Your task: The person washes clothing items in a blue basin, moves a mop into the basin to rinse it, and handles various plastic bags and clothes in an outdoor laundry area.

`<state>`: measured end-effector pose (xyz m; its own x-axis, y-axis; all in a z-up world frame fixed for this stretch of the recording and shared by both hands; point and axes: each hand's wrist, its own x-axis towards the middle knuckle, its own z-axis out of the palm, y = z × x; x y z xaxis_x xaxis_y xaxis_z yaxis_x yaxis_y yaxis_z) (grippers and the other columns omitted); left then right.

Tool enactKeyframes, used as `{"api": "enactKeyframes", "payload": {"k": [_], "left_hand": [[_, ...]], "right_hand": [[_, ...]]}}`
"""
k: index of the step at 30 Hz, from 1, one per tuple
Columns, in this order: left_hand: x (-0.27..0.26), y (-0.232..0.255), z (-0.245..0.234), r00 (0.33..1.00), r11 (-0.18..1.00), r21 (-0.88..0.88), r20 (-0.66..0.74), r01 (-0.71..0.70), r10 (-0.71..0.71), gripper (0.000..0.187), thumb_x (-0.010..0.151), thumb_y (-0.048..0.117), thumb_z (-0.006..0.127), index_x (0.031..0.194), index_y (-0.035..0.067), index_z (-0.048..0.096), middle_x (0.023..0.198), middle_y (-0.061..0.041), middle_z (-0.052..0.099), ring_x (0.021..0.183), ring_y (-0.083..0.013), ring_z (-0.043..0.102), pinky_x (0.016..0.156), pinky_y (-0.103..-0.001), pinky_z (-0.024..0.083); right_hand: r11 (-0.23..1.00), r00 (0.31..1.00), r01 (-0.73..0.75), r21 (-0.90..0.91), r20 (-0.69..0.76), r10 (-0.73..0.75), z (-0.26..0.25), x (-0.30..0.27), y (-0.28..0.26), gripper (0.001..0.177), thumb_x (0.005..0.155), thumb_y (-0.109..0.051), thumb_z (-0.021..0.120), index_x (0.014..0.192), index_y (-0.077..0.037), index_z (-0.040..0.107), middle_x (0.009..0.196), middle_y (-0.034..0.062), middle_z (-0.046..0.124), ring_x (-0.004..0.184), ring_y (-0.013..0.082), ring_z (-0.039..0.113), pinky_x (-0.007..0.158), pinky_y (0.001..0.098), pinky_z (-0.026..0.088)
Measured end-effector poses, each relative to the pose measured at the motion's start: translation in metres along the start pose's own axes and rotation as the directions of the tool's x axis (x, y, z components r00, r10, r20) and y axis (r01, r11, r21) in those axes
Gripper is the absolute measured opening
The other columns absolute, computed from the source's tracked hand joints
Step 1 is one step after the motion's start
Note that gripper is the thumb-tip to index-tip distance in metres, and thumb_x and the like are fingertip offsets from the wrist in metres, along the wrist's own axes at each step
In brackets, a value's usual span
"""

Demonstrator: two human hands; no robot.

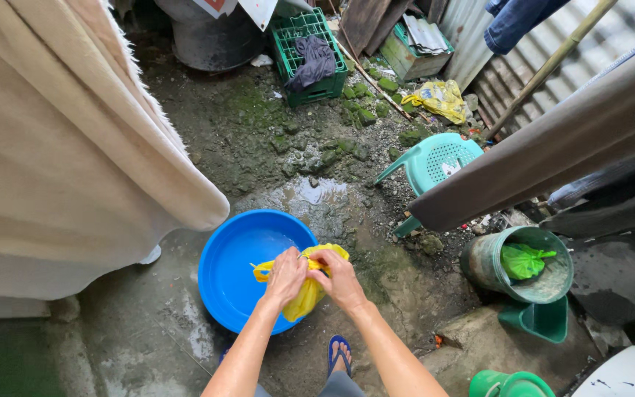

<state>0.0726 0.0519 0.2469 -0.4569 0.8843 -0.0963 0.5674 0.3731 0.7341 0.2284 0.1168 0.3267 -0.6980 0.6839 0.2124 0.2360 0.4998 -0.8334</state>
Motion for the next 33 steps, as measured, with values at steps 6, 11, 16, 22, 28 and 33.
{"api": "enactKeyframes", "payload": {"k": [6,11,16,22,28,33], "left_hand": [[-0.002,0.021,-0.021,0.995,0.996,0.004,-0.023,-0.095,0.095,0.023,0.094,0.021,0.054,0.1,-0.001,0.057,0.099,-0.024,0.062,0.102,-0.0422,0.058,0.092,-0.052,0.045],[-0.015,0.039,-0.047,0.937,0.938,0.103,-0.086,-0.33,0.339,0.022,0.089,0.006,0.061,0.109,0.0,0.057,0.107,-0.023,0.057,0.105,-0.043,0.055,0.091,-0.05,0.045],[-0.004,0.028,-0.043,0.941,0.952,0.023,-0.146,-0.305,0.305,0.03,0.084,-0.002,0.057,0.114,0.001,0.059,0.111,-0.021,0.059,0.108,-0.042,0.056,0.092,-0.05,0.046],[0.03,-0.005,-0.009,0.997,0.97,-0.238,-0.067,-0.055,0.04,0.018,0.089,0.015,0.061,0.098,0.001,0.064,0.099,-0.022,0.069,0.096,-0.0397,0.065,0.084,-0.049,0.05],[0.035,-0.01,-0.007,0.995,0.963,-0.252,0.019,0.099,-0.098,0.024,0.091,0.023,0.062,0.092,0.0,0.064,0.093,-0.024,0.069,0.092,-0.0415,0.065,0.08,-0.051,0.048],[0.031,-0.006,-0.016,0.98,0.978,-0.086,-0.082,-0.19,0.183,0.024,0.086,0.014,0.065,0.104,-0.002,0.06,0.104,-0.026,0.064,0.103,-0.0446,0.058,0.088,-0.053,0.045]], "right_hand": [[0.983,0.986,0.095,-0.16,0.149,-0.071,-0.006,0.016,0.004,0.023,0.087,-0.013,0.075,0.1,-0.003,0.059,0.095,0.0165,0.059,0.089,0.0376,0.062,0.076,0.0451,0.051],[0.994,0.972,-0.025,-0.106,0.229,0.049,-0.006,0.024,0.007,0.024,0.087,-0.014,0.078,0.092,-0.003,0.058,0.087,0.0132,0.057,0.079,0.0307,0.06,0.073,0.0411,0.051],[0.992,0.979,-0.061,0.113,0.199,0.037,-0.001,0.033,0.023,0.022,0.086,-0.009,0.079,0.092,-0.002,0.059,0.089,0.0066,0.057,0.082,0.0185,0.062,0.076,0.031,0.054],[0.863,0.966,-0.258,0.434,0.103,0.237,0.0,0.026,0.034,0.017,0.087,-0.007,0.076,0.099,-0.001,0.066,0.095,0.0057,0.06,0.086,0.013,0.061,0.079,0.0271,0.052],[1.0,0.996,0.013,-0.015,-0.087,-0.015,-0.002,0.029,-0.006,0.03,0.081,-0.015,0.08,0.103,-0.002,0.064,0.099,0.01,0.063,0.092,0.0277,0.066,0.081,0.0368,0.053],[0.949,0.992,-0.113,-0.294,-0.093,0.089,0.009,0.032,-0.024,0.029,0.08,-0.022,0.08,0.094,-0.005,0.062,0.096,0.0109,0.06,0.092,0.0352,0.063,0.078,0.0443,0.05]]}}
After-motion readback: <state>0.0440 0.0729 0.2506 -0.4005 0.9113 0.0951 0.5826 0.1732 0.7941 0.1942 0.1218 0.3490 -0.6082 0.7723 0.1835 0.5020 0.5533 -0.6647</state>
